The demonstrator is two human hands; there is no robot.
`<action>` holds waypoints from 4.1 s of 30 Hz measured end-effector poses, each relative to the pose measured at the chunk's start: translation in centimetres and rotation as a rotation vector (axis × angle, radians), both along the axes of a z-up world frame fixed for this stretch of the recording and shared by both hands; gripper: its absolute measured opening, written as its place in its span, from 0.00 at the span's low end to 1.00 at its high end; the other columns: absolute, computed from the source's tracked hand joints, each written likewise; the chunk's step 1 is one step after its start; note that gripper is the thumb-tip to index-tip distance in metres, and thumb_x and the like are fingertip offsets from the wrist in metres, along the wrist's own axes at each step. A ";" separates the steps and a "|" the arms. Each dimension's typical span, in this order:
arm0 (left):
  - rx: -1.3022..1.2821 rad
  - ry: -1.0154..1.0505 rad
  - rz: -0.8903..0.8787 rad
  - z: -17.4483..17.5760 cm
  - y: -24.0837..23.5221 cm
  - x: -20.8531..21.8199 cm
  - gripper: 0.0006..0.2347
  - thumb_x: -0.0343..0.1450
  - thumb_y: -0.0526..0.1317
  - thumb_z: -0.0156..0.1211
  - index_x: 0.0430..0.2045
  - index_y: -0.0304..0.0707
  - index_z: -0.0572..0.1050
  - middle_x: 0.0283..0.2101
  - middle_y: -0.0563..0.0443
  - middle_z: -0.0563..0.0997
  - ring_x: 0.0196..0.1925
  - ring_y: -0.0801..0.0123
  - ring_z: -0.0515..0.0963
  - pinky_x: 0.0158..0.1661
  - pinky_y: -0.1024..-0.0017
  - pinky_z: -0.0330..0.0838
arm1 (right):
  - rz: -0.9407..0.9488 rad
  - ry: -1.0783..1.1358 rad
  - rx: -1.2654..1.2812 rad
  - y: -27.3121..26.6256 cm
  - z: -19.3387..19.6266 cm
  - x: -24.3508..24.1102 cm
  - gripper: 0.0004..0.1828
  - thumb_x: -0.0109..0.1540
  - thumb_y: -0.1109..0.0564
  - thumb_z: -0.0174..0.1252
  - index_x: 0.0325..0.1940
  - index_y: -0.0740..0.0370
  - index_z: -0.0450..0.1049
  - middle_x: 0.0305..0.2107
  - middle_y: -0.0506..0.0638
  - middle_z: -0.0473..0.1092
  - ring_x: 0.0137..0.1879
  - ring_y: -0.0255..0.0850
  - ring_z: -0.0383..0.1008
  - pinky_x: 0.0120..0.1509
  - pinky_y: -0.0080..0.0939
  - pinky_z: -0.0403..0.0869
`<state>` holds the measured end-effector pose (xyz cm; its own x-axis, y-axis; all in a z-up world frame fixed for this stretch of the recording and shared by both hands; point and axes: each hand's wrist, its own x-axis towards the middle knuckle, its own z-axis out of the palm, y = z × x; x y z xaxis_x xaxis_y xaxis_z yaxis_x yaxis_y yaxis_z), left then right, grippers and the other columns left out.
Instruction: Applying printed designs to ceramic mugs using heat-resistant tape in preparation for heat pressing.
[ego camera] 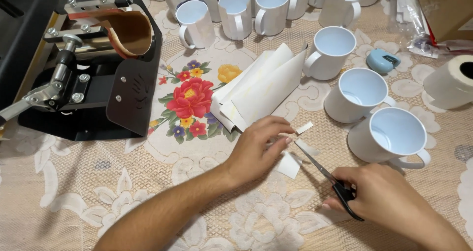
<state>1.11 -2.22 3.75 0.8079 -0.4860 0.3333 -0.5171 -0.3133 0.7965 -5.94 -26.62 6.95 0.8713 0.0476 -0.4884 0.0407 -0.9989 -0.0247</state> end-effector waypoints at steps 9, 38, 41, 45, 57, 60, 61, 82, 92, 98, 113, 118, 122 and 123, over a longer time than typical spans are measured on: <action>0.030 0.504 -0.074 -0.5 -1.3 2.2 0.04 0.69 0.38 0.64 0.30 0.39 0.81 0.33 0.53 0.83 0.35 0.73 0.79 0.40 0.74 0.74 | 0.038 -0.058 0.034 0.1 -1.2 -0.2 0.23 0.46 0.21 0.70 0.28 0.31 0.75 0.22 0.32 0.80 0.37 0.38 0.80 0.40 0.42 0.73; -0.707 0.995 -0.020 -4.4 4.3 -3.5 0.04 0.69 0.31 0.66 0.33 0.29 0.79 0.29 0.40 0.84 0.24 0.70 0.80 0.28 0.74 0.78 | -0.458 -0.080 0.374 1.0 -4.4 1.1 0.38 0.43 0.46 0.85 0.47 0.51 0.68 0.21 0.45 0.68 0.29 0.38 0.70 0.37 0.36 0.63; -0.708 1.007 -0.050 -4.8 4.2 -3.6 0.05 0.69 0.31 0.65 0.34 0.29 0.80 0.32 0.39 0.84 0.29 0.70 0.82 0.35 0.77 0.80 | -0.425 -0.002 0.466 1.2 -3.2 0.6 0.22 0.51 0.57 0.77 0.42 0.51 0.73 0.17 0.44 0.69 0.25 0.35 0.68 0.35 0.35 0.65; -0.686 1.010 -0.055 -4.1 4.2 -3.8 0.05 0.69 0.32 0.65 0.34 0.28 0.79 0.32 0.36 0.84 0.31 0.69 0.82 0.37 0.78 0.80 | -0.335 -0.091 0.442 2.3 -2.4 -0.3 0.13 0.54 0.52 0.71 0.40 0.45 0.77 0.20 0.36 0.78 0.27 0.29 0.77 0.38 0.30 0.73; -0.551 0.975 -0.236 -4.0 4.0 -4.7 0.07 0.70 0.37 0.66 0.34 0.30 0.79 0.30 0.43 0.84 0.27 0.73 0.79 0.31 0.78 0.75 | -0.049 -0.424 1.135 6.4 -4.2 -1.0 0.14 0.53 0.52 0.69 0.41 0.56 0.83 0.36 0.46 0.81 0.41 0.35 0.83 0.50 0.34 0.77; -0.565 1.000 -0.318 -4.2 4.0 -4.3 0.06 0.72 0.36 0.63 0.35 0.28 0.79 0.33 0.41 0.84 0.28 0.70 0.81 0.27 0.79 0.75 | -0.306 -0.228 1.171 6.3 -4.1 -1.1 0.16 0.51 0.53 0.71 0.43 0.55 0.83 0.29 0.46 0.84 0.38 0.35 0.84 0.47 0.36 0.77; -0.544 1.011 -0.310 -4.0 4.1 -4.4 0.06 0.72 0.35 0.62 0.36 0.28 0.79 0.33 0.40 0.84 0.27 0.70 0.81 0.24 0.80 0.74 | -0.347 -0.200 1.188 6.3 -4.1 -1.1 0.15 0.51 0.55 0.72 0.41 0.56 0.83 0.28 0.47 0.83 0.37 0.36 0.83 0.46 0.36 0.77; -0.569 1.021 -0.327 -4.6 4.3 -4.2 0.05 0.72 0.32 0.63 0.35 0.25 0.79 0.31 0.37 0.83 0.25 0.68 0.81 0.20 0.79 0.75 | -0.157 -0.299 1.388 6.5 -5.7 -1.2 0.02 0.52 0.60 0.71 0.28 0.59 0.84 0.30 0.49 0.82 0.39 0.38 0.81 0.46 0.37 0.77; -0.545 1.024 -0.378 -3.6 4.6 -4.3 0.05 0.71 0.32 0.63 0.34 0.24 0.79 0.32 0.35 0.83 0.26 0.68 0.82 0.22 0.79 0.75 | -0.348 0.030 1.552 5.9 -6.8 -1.3 0.05 0.54 0.63 0.71 0.30 0.66 0.81 0.26 0.53 0.80 0.32 0.39 0.78 0.35 0.37 0.73; -0.513 1.024 -0.388 -3.9 4.6 -4.3 0.06 0.70 0.34 0.65 0.35 0.26 0.80 0.32 0.36 0.83 0.27 0.70 0.81 0.24 0.80 0.76 | -0.357 0.120 1.630 5.9 -7.1 -1.3 0.06 0.55 0.64 0.69 0.32 0.67 0.78 0.27 0.56 0.81 0.35 0.43 0.81 0.38 0.39 0.75; -0.544 1.124 -0.376 -4.0 4.1 -4.5 0.05 0.73 0.35 0.62 0.36 0.30 0.76 0.28 0.40 0.81 0.19 0.70 0.77 0.17 0.80 0.73 | 0.873 -1.140 0.663 6.3 -2.8 -0.8 0.08 0.65 0.60 0.54 0.43 0.63 0.78 0.38 0.52 0.77 0.38 0.42 0.78 0.44 0.44 0.75; -0.555 1.154 -0.355 -4.5 3.9 -4.5 0.05 0.74 0.36 0.61 0.36 0.33 0.75 0.28 0.42 0.81 0.16 0.70 0.76 0.14 0.77 0.70 | 0.947 -1.172 0.553 5.6 -2.8 -0.8 0.08 0.65 0.62 0.52 0.44 0.62 0.77 0.41 0.52 0.77 0.41 0.43 0.78 0.44 0.44 0.74; -0.679 1.149 -0.329 -5.2 4.1 -4.0 0.03 0.76 0.33 0.55 0.37 0.31 0.71 0.28 0.42 0.78 0.17 0.68 0.77 0.10 0.75 0.67 | 0.813 -1.233 0.712 5.1 -2.9 -1.1 0.10 0.64 0.58 0.52 0.37 0.60 0.79 0.33 0.53 0.78 0.35 0.43 0.78 0.40 0.43 0.76; -0.680 1.147 -0.330 -5.2 4.2 -3.9 0.03 0.76 0.33 0.55 0.37 0.31 0.71 0.28 0.42 0.78 0.17 0.68 0.77 0.10 0.75 0.67 | 0.815 -1.234 0.711 3.1 -4.4 -1.2 0.10 0.64 0.58 0.52 0.37 0.60 0.79 0.33 0.53 0.78 0.35 0.43 0.78 0.40 0.43 0.76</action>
<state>-2.74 2.00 -1.49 0.6694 -0.7183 -0.1896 0.5555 0.3145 0.7697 -7.09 -23.48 2.59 0.3280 0.5598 0.7609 0.8614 -0.5080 0.0025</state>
